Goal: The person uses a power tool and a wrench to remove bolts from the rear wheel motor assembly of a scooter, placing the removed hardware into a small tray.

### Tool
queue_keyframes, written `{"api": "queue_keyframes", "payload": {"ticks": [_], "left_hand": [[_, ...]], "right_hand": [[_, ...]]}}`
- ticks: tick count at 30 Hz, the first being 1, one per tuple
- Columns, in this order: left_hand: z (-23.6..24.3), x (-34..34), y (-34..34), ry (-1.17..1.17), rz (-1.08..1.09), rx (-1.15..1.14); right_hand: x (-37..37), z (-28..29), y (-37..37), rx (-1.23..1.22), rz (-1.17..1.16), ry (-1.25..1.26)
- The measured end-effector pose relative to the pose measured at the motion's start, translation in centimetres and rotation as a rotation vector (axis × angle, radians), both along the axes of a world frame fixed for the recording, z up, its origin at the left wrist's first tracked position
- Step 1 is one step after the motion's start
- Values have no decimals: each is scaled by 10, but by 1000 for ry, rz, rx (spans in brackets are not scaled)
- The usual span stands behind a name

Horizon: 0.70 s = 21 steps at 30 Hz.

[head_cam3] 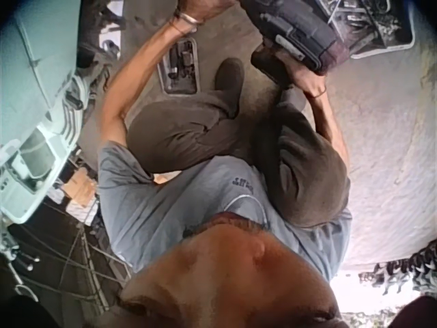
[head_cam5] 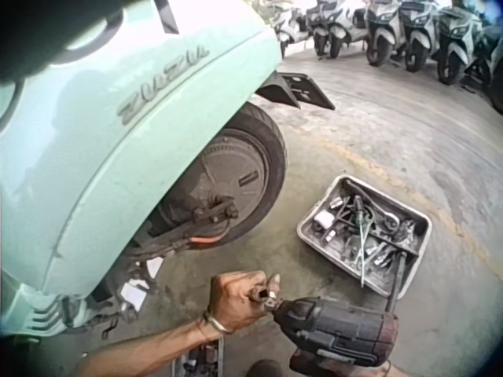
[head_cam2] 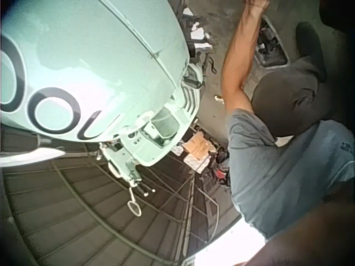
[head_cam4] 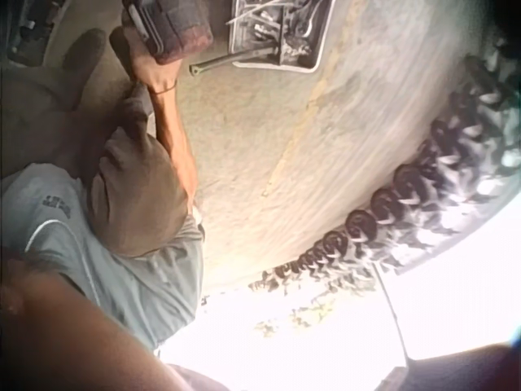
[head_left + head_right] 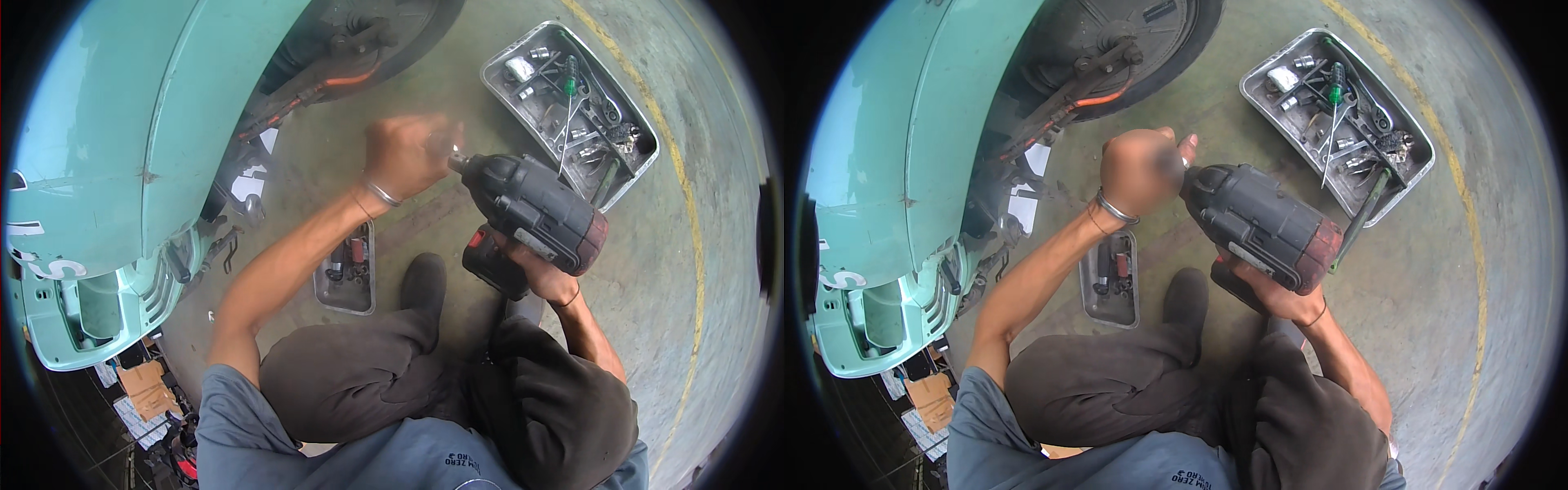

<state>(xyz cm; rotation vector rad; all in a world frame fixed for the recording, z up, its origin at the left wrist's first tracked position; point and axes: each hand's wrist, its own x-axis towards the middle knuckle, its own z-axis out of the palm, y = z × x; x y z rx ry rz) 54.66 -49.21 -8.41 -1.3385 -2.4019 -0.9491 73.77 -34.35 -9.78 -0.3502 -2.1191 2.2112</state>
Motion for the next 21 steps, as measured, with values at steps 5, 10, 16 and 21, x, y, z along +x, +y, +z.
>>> {"api": "queue_keyframes", "payload": {"ticks": [5,10,16,21], "left_hand": [[-2,0,-4,25,-10,-17],[-7,-8,-6,180,-73,34],[-13,-10,-8,210,-181,76],[-17,-10,-17,173,-84,-158]], "right_hand": [[-6,-1,-4,58,-1,-39],[-7,-7,-6,94,13,0],[-14,-4,-5,135,144,9],[-11,-46,-18,237,154,51]]}}
